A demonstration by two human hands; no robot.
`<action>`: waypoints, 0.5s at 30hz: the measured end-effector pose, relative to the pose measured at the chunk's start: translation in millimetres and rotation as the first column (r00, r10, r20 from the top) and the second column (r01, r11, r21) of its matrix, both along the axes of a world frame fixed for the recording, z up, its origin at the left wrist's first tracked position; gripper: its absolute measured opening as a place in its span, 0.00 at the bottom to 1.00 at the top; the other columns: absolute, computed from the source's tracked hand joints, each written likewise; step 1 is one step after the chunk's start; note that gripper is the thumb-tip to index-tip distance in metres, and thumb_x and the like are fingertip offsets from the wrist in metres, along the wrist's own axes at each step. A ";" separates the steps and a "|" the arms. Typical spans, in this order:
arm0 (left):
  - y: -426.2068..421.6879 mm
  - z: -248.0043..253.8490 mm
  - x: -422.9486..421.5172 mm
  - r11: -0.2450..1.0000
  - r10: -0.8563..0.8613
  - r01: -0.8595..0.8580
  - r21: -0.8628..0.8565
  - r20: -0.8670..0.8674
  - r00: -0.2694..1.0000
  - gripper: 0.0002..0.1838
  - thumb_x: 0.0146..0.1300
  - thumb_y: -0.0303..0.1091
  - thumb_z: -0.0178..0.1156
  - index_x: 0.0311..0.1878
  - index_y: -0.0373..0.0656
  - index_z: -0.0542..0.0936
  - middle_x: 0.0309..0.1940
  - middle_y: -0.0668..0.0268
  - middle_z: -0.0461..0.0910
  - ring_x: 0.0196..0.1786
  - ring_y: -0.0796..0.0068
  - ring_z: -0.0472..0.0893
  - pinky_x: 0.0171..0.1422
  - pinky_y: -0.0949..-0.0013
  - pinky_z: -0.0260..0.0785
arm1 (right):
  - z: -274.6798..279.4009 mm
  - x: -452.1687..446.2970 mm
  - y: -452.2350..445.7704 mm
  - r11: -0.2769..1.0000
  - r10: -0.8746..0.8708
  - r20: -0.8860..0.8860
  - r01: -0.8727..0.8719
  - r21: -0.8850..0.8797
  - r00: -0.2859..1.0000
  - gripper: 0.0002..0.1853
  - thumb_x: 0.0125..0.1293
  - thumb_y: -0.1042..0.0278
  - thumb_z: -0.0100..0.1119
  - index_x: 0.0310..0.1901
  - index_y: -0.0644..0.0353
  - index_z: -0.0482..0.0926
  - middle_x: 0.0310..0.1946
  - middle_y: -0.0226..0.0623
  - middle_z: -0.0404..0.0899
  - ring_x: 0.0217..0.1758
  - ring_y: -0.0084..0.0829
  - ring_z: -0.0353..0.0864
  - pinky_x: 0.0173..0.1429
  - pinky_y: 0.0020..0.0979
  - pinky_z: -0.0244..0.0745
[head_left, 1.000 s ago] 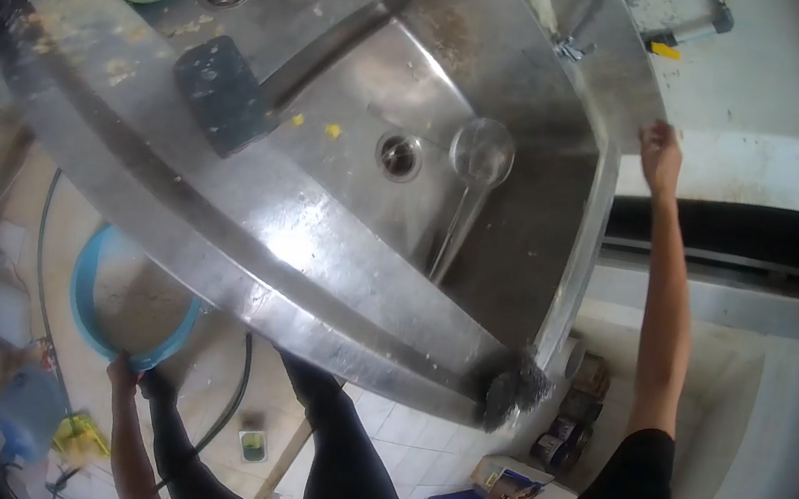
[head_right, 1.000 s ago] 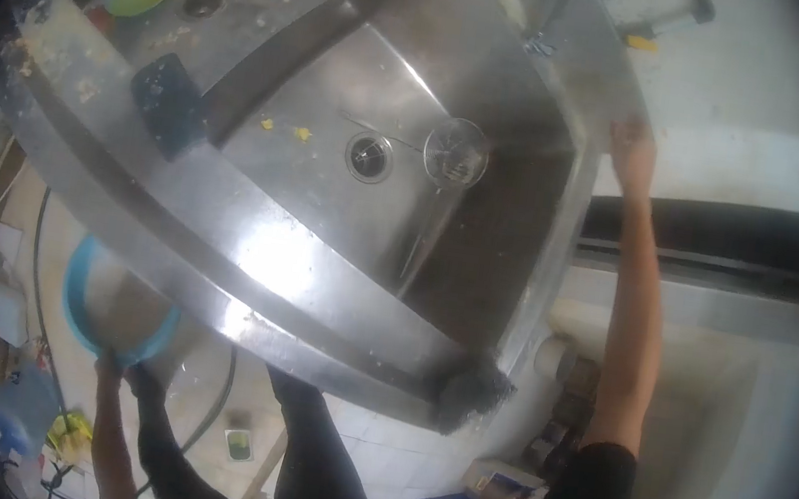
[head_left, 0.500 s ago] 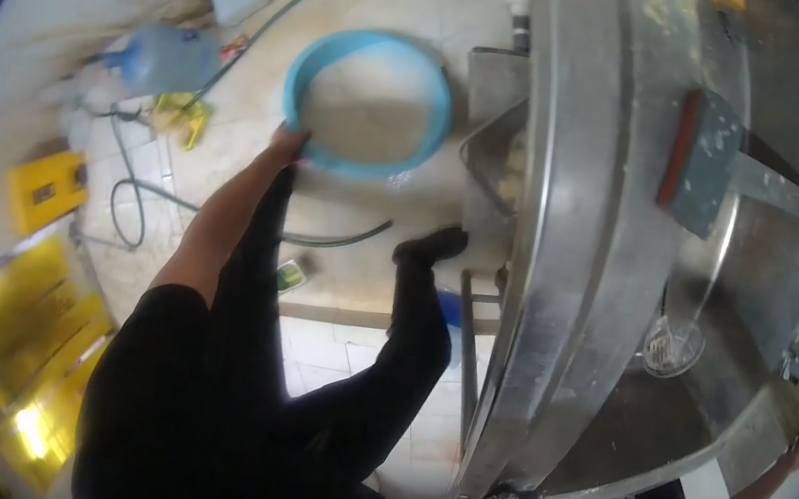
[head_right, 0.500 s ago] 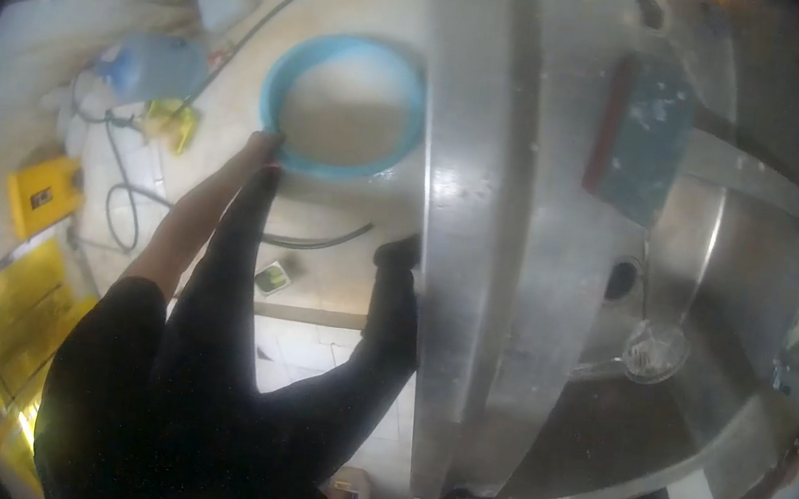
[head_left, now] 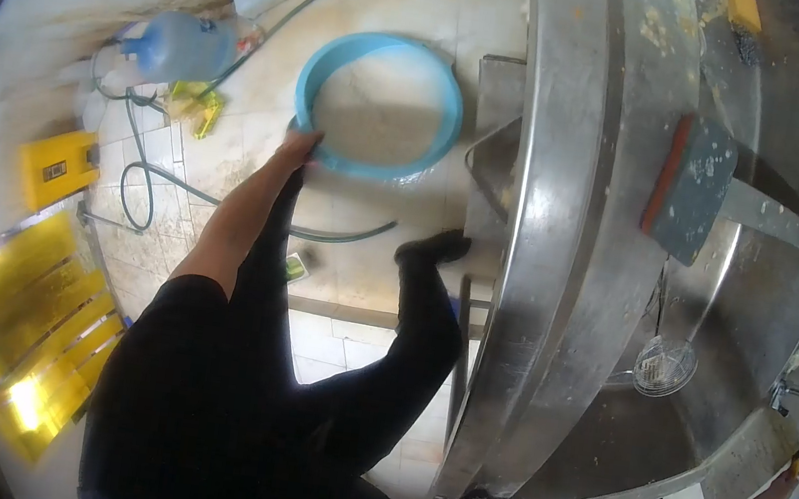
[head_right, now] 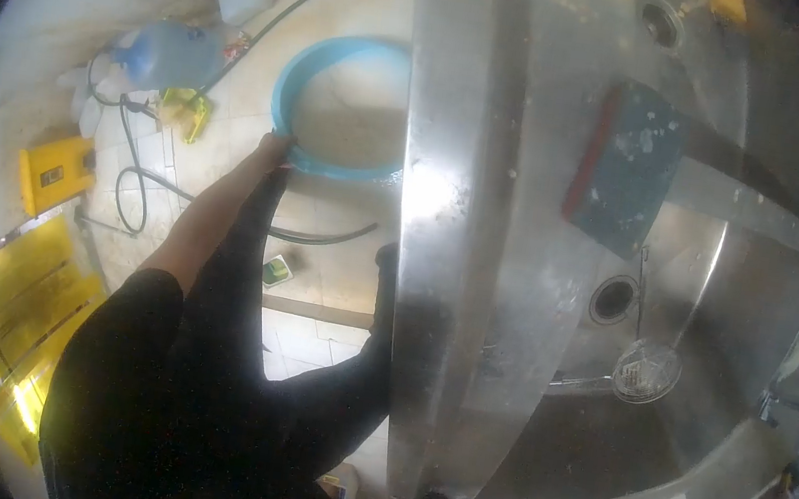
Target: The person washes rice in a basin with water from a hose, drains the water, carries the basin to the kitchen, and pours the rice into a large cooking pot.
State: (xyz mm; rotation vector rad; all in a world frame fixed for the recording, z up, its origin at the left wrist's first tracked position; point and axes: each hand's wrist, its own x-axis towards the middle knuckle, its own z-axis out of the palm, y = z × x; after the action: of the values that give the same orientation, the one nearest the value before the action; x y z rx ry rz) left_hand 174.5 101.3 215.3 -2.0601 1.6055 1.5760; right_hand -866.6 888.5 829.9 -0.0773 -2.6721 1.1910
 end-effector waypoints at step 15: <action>17.4 22.0 -34.6 0.963 0.225 -0.219 -0.155 0.021 0.974 0.20 0.55 0.43 0.66 0.41 0.34 0.81 0.30 0.58 0.82 0.26 0.65 0.83 0.27 0.62 0.78 | -0.7 -21.7 4.8 0.966 0.037 0.163 0.007 -0.259 0.986 0.27 0.78 0.45 0.37 0.62 0.58 0.73 0.40 0.34 0.77 0.35 0.22 0.73 0.39 0.22 0.72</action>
State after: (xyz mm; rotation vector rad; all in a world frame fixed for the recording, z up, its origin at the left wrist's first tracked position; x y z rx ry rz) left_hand 139.9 118.7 237.2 -2.4099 1.5733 1.5084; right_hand -888.3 893.3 829.2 -0.2068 -2.6407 1.5989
